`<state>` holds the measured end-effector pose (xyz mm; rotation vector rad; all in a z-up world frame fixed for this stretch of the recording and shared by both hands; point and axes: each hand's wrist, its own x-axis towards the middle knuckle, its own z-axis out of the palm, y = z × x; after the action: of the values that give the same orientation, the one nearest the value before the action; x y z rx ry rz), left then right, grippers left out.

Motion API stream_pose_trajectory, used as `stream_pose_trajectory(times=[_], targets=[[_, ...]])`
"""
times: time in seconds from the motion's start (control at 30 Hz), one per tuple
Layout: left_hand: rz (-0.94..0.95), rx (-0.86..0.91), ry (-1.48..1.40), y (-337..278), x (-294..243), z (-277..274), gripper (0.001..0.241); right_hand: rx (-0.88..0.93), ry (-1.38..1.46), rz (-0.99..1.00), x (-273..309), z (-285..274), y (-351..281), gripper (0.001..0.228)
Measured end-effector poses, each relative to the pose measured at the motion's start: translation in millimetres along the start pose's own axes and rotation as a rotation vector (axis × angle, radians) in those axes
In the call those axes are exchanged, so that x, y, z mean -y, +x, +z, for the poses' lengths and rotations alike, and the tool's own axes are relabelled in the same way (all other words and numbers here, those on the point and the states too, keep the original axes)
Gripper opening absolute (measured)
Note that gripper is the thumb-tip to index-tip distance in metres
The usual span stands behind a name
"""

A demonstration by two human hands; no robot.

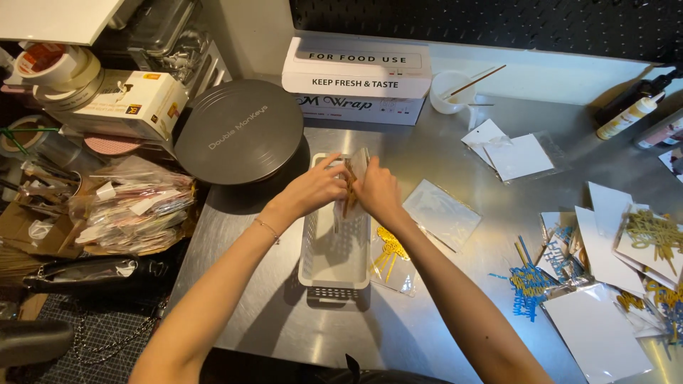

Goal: The person sorts through various decorative cake toppers by hand, inserts them into individual plastic sleeves, and places the sleeved toppers into a white plastic basket on a stainless steel table.

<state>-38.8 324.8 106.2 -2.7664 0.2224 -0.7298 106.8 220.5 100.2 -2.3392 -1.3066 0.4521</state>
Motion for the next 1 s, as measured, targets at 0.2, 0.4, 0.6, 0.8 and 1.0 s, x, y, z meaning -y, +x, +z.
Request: stream_pose_trajectory(times=[0.2,0.4,0.6,0.8,1.0], targets=[[-0.018,-0.17,0.044,-12,-13,54,0.016,-0.04,0.045,0.007,-18,23,-12,0.034],[-0.458,-0.243,0.317,-17,-14,98,0.019,-0.279,0.054,-0.1,-17,39,39,0.04],[-1.4,-0.107,-0.999,2,-68,56,0.069,-0.189,0.379,-0.071,-40,40,49,0.053],[-1.752,-0.086,-1.322,12,-86,40,0.091,-0.577,0.77,-0.085,-62,-8,-22,0.053],[-1.302,-0.723,-0.912,46,-145,-39,0.027,-0.134,0.298,0.442,-207,54,-124,0.055]])
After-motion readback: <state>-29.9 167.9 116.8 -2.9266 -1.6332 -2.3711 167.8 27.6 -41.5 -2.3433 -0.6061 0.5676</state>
